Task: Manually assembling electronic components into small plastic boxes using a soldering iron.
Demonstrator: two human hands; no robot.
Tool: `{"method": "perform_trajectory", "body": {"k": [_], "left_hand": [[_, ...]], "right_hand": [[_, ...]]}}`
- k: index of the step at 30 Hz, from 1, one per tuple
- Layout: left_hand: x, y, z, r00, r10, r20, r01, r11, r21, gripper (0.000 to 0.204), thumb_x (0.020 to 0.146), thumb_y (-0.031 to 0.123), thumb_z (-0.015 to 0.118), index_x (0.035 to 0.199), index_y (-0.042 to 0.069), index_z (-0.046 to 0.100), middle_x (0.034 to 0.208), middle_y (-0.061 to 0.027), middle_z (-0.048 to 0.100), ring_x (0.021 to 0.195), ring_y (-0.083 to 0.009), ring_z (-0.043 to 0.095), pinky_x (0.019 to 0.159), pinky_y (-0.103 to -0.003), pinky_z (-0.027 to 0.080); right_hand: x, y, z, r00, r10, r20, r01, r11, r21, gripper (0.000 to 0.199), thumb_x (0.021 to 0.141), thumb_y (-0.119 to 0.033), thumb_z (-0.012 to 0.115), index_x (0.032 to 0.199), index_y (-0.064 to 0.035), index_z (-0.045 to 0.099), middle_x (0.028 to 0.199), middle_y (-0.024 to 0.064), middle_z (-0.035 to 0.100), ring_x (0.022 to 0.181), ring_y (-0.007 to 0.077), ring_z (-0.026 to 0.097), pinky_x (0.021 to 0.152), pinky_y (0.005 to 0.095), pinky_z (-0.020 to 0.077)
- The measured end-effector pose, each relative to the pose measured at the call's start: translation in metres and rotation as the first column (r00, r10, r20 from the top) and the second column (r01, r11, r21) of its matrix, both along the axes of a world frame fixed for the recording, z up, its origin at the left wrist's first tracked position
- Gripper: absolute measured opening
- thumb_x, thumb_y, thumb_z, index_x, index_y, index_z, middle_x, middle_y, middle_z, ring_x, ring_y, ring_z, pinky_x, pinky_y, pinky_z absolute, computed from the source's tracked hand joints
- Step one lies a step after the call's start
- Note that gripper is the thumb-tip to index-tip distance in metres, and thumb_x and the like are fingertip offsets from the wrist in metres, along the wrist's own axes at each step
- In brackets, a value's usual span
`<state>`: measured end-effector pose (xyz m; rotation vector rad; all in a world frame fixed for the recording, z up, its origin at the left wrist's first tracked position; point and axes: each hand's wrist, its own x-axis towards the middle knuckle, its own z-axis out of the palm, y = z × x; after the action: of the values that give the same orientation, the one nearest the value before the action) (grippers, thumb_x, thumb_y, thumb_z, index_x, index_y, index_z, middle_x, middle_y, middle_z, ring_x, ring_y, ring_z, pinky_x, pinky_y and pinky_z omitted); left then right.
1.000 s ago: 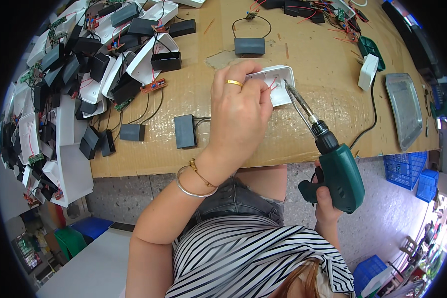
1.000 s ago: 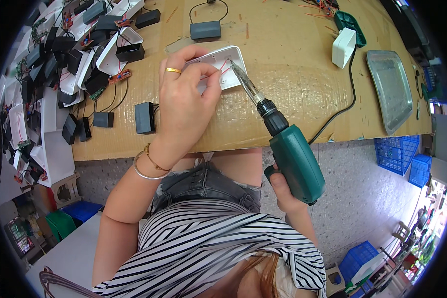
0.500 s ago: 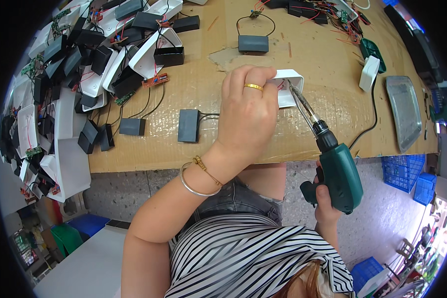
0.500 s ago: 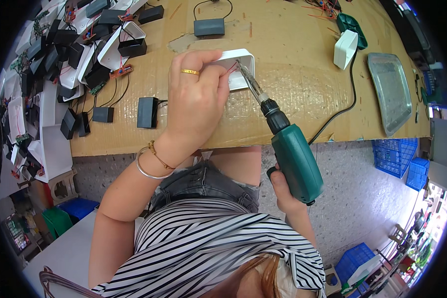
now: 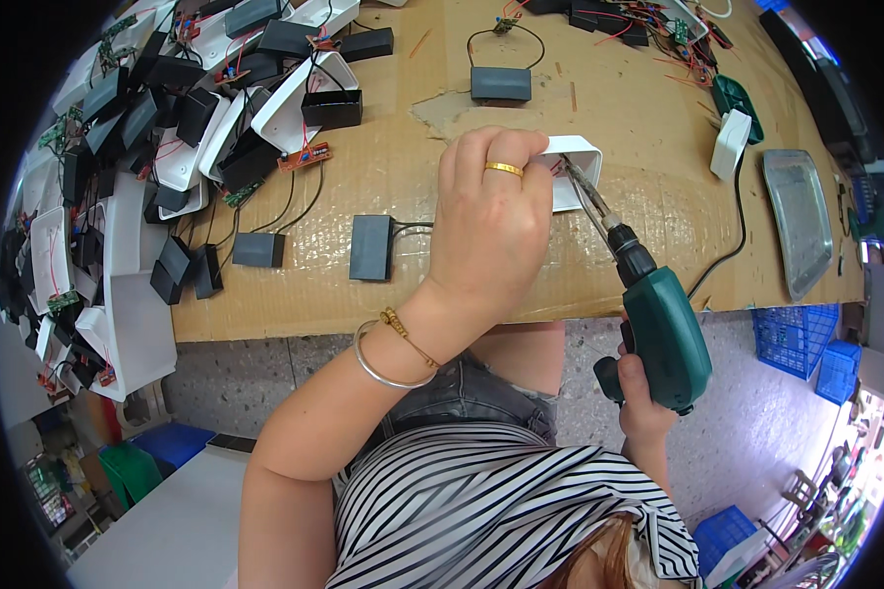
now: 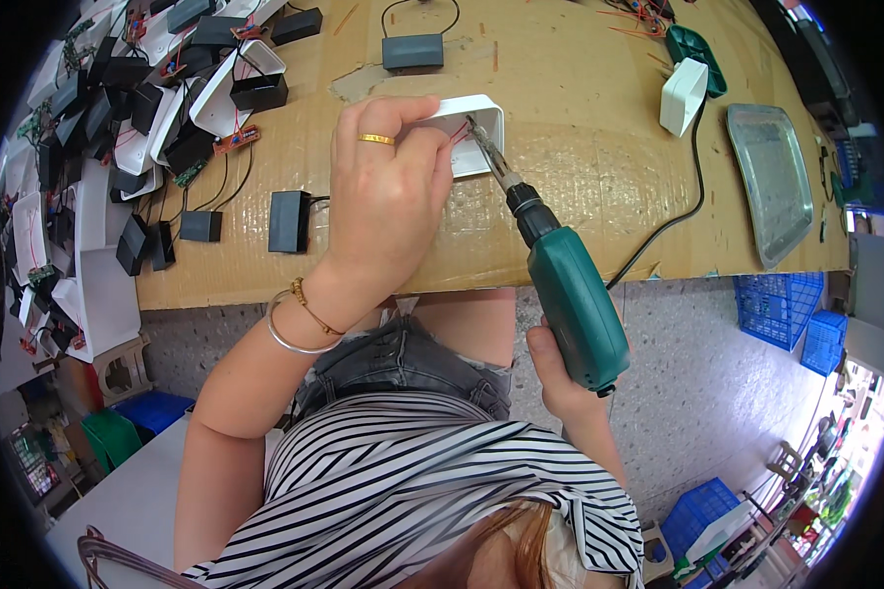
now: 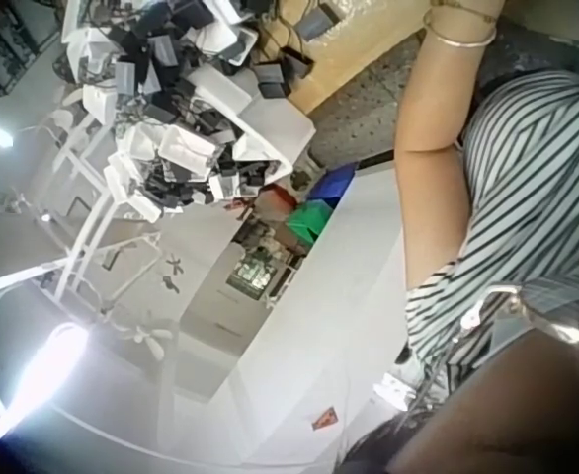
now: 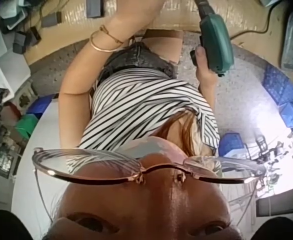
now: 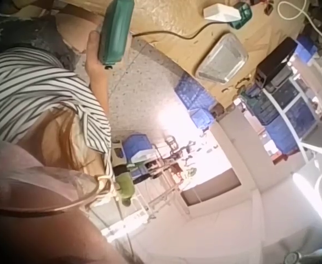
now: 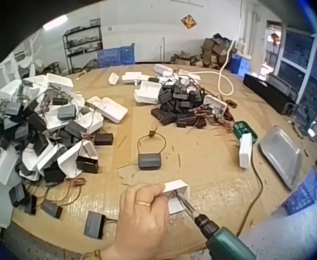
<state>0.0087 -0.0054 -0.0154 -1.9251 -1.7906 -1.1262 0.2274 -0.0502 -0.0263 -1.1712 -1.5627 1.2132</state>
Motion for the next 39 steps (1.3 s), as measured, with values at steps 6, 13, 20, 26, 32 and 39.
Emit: {"method": "perform_trajectory", "body": {"k": [6,13,20,26,32,39], "left_hand": [[0.0,0.001,-0.001,1.0,0.012,-0.009,-0.012,1.0,0.006,0.014,0.067,0.004,0.059,0.079,-0.005,0.059,0.096,-0.0104,0.054,0.093,-0.0274,0.049,0.081,-0.039,0.041],[0.0,-0.001,0.001,1.0,0.001,-0.002,-0.001,1.0,-0.002,0.015,0.067,0.004,0.058,0.079,-0.005,0.059,0.096,-0.0105,0.054,0.094,-0.0274,0.049,0.081,-0.039,0.041],[-0.001,0.0,-0.001,1.0,0.016,0.011,-0.016,1.0,0.002,0.012,0.065,-0.001,0.066,0.075,0.002,0.058,0.098,-0.0086,0.055,0.091,-0.0291,0.049,0.079,-0.038,0.042],[0.0,0.001,0.0,1.0,0.014,0.01,-0.014,1.0,0.009,0.012,0.065,-0.001,0.066,0.074,0.002,0.058,0.098,-0.0086,0.055,0.09,-0.0291,0.049,0.078,-0.038,0.042],[-0.001,0.0,0.0,1.0,0.017,0.006,-0.017,1.0,0.002,0.012,0.065,-0.001,0.066,0.074,0.002,0.058,0.097,-0.0086,0.055,0.089,-0.0291,0.049,0.077,-0.038,0.042],[-0.001,0.001,0.001,1.0,0.017,0.012,-0.017,1.0,-0.002,0.011,0.065,-0.001,0.066,0.073,0.001,0.058,0.097,-0.0087,0.055,0.089,-0.0291,0.049,0.077,-0.038,0.042]], "right_hand": [[0.0,-0.001,0.006,1.0,0.011,0.017,-0.01,0.999,-0.044,0.049,0.078,-0.018,0.068,0.12,0.0,0.051,0.104,0.0095,0.061,0.082,0.0125,0.055,0.075,0.0261,0.044],[0.001,0.0,0.007,0.997,0.028,0.071,-0.029,0.999,0.013,0.037,0.08,-0.013,0.065,0.113,0.0001,0.055,0.098,0.0081,0.062,0.082,0.0124,0.056,0.074,0.0266,0.0445],[0.003,0.001,0.007,0.996,0.044,0.079,-0.043,0.999,-0.013,0.035,0.08,-0.012,0.065,0.113,-0.0002,0.055,0.099,0.0075,0.062,0.084,0.0123,0.056,0.076,0.0266,0.0445],[-0.003,0.007,0.004,0.997,-0.011,0.073,0.003,0.994,0.111,0.036,0.072,-0.004,0.07,0.104,0.004,0.058,0.075,0.0068,0.059,0.065,0.0134,0.056,0.062,0.0255,0.0453],[0.002,0.002,-0.003,0.999,-0.02,0.03,0.018,0.998,0.06,0.035,0.074,-0.006,0.069,0.105,0.0023,0.056,0.08,0.0062,0.059,0.069,0.0134,0.056,0.064,0.0259,0.0452],[0.002,-0.002,0.001,0.997,-0.01,-0.075,0.006,0.998,-0.056,0.052,0.078,-0.022,0.068,0.119,0.0038,0.049,0.102,0.0113,0.06,0.077,0.0116,0.054,0.069,0.0246,0.0447]]}}
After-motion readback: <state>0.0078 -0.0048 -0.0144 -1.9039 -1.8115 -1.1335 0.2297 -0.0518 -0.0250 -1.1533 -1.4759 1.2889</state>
